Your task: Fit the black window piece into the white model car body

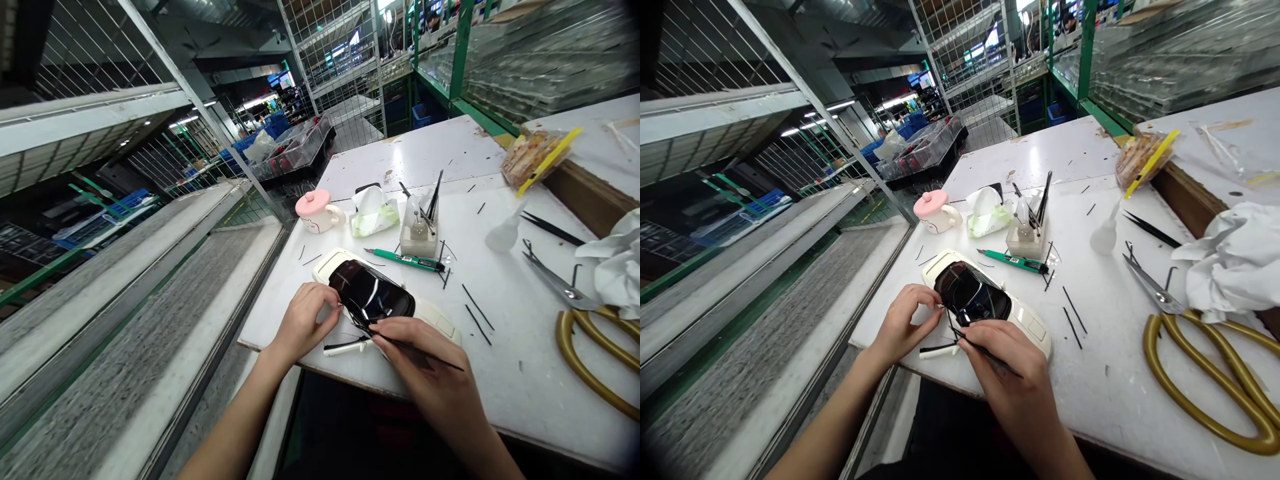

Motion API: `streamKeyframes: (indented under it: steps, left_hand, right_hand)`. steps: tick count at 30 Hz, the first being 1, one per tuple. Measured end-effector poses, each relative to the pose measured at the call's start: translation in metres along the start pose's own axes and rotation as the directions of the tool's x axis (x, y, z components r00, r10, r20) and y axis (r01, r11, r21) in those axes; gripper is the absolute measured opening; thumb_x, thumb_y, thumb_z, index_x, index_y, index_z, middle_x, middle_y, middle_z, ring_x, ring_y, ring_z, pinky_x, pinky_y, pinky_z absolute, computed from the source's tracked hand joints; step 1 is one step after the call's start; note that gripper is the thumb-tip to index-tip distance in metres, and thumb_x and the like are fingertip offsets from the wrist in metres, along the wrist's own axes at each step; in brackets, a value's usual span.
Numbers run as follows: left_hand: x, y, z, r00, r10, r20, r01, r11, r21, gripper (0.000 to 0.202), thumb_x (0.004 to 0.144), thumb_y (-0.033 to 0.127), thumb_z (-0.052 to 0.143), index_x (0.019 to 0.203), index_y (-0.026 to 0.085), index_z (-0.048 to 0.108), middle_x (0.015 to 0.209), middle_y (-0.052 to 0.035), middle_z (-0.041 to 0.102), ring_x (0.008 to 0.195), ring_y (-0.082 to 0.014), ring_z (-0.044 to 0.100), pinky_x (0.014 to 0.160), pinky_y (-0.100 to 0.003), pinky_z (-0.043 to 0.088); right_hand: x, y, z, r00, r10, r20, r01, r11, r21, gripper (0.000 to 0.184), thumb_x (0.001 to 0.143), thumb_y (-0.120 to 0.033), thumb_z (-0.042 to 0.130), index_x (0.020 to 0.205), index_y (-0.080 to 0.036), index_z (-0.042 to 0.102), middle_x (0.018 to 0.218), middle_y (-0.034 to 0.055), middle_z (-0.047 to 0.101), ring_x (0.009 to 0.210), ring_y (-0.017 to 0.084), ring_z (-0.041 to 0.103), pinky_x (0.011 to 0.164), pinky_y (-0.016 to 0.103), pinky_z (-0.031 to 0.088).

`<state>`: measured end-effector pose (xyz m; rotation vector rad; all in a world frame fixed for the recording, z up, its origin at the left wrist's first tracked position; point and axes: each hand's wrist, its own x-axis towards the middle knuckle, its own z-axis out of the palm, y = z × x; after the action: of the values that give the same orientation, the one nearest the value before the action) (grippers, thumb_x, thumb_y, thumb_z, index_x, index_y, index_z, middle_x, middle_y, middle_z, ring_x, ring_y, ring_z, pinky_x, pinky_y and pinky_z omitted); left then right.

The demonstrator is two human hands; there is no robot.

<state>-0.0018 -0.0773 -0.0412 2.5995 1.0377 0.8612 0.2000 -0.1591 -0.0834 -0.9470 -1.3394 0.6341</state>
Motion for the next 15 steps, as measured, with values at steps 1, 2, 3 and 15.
streamKeyframes:
  steps: [1,2,3,15]
  left_hand:
    - [0.0001,-0.0011,0.0011,0.999,0.033,0.000,-0.033,0.999,0.027,0.011,0.089,0.014,0.060,0.085,0.021,0.052,0.088,-0.0037,0.068,0.085,-0.0181,0.062,0.080,-0.033,0.048]
    - [0.0001,-0.0018,0.0024,0.998,0.061,-0.004,-0.061,0.997,0.050,0.012,0.089,0.014,0.060,0.085,0.022,0.052,0.088,-0.0035,0.069,0.084,-0.0178,0.062,0.079,-0.033,0.048]
    - [0.0000,-0.0023,0.0039,0.996,0.086,-0.010,-0.085,0.994,0.069,0.012,0.090,0.014,0.059,0.084,0.022,0.052,0.088,-0.0035,0.069,0.083,-0.0175,0.063,0.079,-0.033,0.048]
    - [0.0035,-0.0068,0.0078,0.965,0.259,-0.045,-0.258,0.966,0.018,0.016,0.089,0.007,0.057,0.088,0.022,0.053,0.085,-0.0025,0.072,0.077,-0.0167,0.066,0.074,-0.031,0.048]
  right_hand:
    - [-0.0003,0.0000,-0.0002,1.000,0.004,-0.004,-0.004,1.000,0.002,0.011,0.090,-0.017,0.065,0.096,-0.025,0.070,0.097,0.0013,0.074,0.094,0.017,0.070,0.085,0.028,0.058]
    - [-0.0006,0.0001,-0.0006,1.000,0.008,-0.007,-0.008,1.000,0.003,0.012,0.090,-0.017,0.066,0.096,-0.026,0.070,0.097,0.0011,0.074,0.093,0.017,0.070,0.085,0.028,0.058]
    - [-0.0009,0.0001,-0.0009,1.000,0.011,-0.009,-0.011,1.000,0.005,0.012,0.089,-0.017,0.066,0.096,-0.026,0.070,0.097,0.0009,0.074,0.093,0.017,0.070,0.085,0.028,0.058]
    - [-0.0035,-0.0064,-0.0088,0.989,0.066,-0.136,-0.057,0.996,0.066,0.010,0.094,-0.019,0.058,0.096,-0.027,0.062,0.093,0.0004,0.071,0.091,0.016,0.069,0.079,0.027,0.059]
